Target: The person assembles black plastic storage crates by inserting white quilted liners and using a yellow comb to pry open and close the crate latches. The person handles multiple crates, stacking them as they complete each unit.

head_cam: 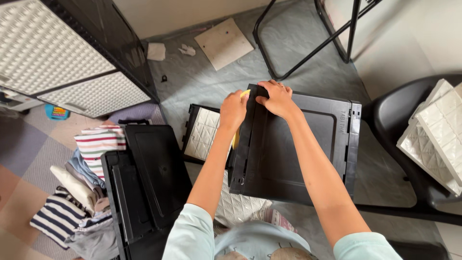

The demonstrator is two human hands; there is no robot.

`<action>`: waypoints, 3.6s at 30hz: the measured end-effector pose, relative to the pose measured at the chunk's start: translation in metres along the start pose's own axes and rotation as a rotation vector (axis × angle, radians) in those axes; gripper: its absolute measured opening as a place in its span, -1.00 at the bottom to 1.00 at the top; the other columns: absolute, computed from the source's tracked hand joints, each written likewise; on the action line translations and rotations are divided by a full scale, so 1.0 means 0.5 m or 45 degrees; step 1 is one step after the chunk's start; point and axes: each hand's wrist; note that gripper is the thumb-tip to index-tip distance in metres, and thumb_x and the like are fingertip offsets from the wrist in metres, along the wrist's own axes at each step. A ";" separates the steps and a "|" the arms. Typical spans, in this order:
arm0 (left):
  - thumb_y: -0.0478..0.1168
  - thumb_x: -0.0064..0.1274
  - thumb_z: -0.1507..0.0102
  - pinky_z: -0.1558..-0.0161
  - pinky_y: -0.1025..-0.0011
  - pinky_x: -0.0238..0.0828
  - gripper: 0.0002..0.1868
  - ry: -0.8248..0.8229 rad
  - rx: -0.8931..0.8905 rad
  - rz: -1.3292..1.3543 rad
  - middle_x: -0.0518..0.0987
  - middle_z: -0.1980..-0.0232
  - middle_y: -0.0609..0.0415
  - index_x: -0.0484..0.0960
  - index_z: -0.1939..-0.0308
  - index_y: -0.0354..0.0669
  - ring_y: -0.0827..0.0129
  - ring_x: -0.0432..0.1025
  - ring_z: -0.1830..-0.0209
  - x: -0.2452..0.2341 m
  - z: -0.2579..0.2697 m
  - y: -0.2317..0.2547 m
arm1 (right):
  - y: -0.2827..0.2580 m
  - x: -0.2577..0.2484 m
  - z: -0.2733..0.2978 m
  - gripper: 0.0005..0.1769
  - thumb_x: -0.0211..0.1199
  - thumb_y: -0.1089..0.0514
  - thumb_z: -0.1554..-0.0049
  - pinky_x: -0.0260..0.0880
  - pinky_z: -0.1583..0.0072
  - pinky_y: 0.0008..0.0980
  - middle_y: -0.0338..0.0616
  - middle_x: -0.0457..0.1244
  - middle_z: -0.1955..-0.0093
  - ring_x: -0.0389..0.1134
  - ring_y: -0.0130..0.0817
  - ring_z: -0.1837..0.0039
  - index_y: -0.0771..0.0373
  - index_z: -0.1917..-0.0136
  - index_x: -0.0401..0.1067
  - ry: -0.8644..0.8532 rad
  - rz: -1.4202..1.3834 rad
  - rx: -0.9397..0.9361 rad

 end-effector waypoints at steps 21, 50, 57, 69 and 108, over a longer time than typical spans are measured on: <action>-0.07 -0.03 -0.38 0.17 0.04 0.45 -0.70 -0.347 -0.026 -0.254 0.65 0.29 -0.14 0.56 0.03 -0.24 -0.07 0.55 0.20 -0.200 0.208 0.105 | -0.151 -0.027 0.250 -0.26 0.46 -0.10 0.01 0.08 -0.31 0.00 -0.11 0.30 -0.11 0.26 -0.05 -0.27 0.06 -0.39 0.37 -0.012 0.192 -0.030; -0.09 -0.04 -0.34 0.23 0.27 0.49 -0.69 -0.615 -0.028 -0.003 0.68 0.41 -0.04 0.58 0.02 -0.26 0.28 0.62 0.42 -0.221 0.248 0.100 | -0.177 -0.048 0.324 -0.29 0.56 -0.18 0.13 0.28 -0.17 0.11 0.04 0.32 -0.03 0.34 0.08 -0.16 0.20 -0.19 0.49 0.039 0.346 -0.183; -0.19 0.03 -0.28 0.21 0.05 0.47 -0.80 -0.337 0.216 -0.336 0.63 0.35 -0.19 0.56 0.30 -0.30 -0.05 0.55 0.30 -0.170 0.265 0.085 | -0.151 -0.027 0.337 -0.24 0.56 -0.17 0.12 0.35 -0.13 0.05 0.04 0.34 -0.08 0.39 0.08 -0.14 0.31 -0.21 0.46 0.108 0.270 -0.273; -0.36 0.07 -0.24 0.27 0.11 0.58 -0.93 -0.147 0.167 -0.570 0.63 0.36 -0.23 0.51 0.24 -0.30 -0.11 0.60 0.30 -0.076 0.302 0.083 | -0.154 0.005 0.355 -0.42 0.60 -0.04 0.15 0.31 -0.02 0.01 0.00 0.31 0.02 0.35 0.04 -0.05 0.35 0.02 0.45 0.364 0.253 -0.332; 0.18 0.08 -0.32 0.00 0.15 0.38 -0.42 -0.399 -0.072 0.057 0.63 0.01 -0.21 0.58 -0.10 -0.29 -0.03 0.49 -0.03 -0.058 0.257 -0.008 | 0.262 -0.055 0.479 -0.36 0.42 0.07 -0.14 -0.09 -0.53 0.31 0.04 0.06 -0.57 0.04 0.06 -0.59 0.14 -0.45 0.34 0.560 0.203 0.281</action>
Point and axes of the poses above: each hand's wrist, its own z-axis away from the middle knuckle, its own x-axis out of the palm, y = z × x
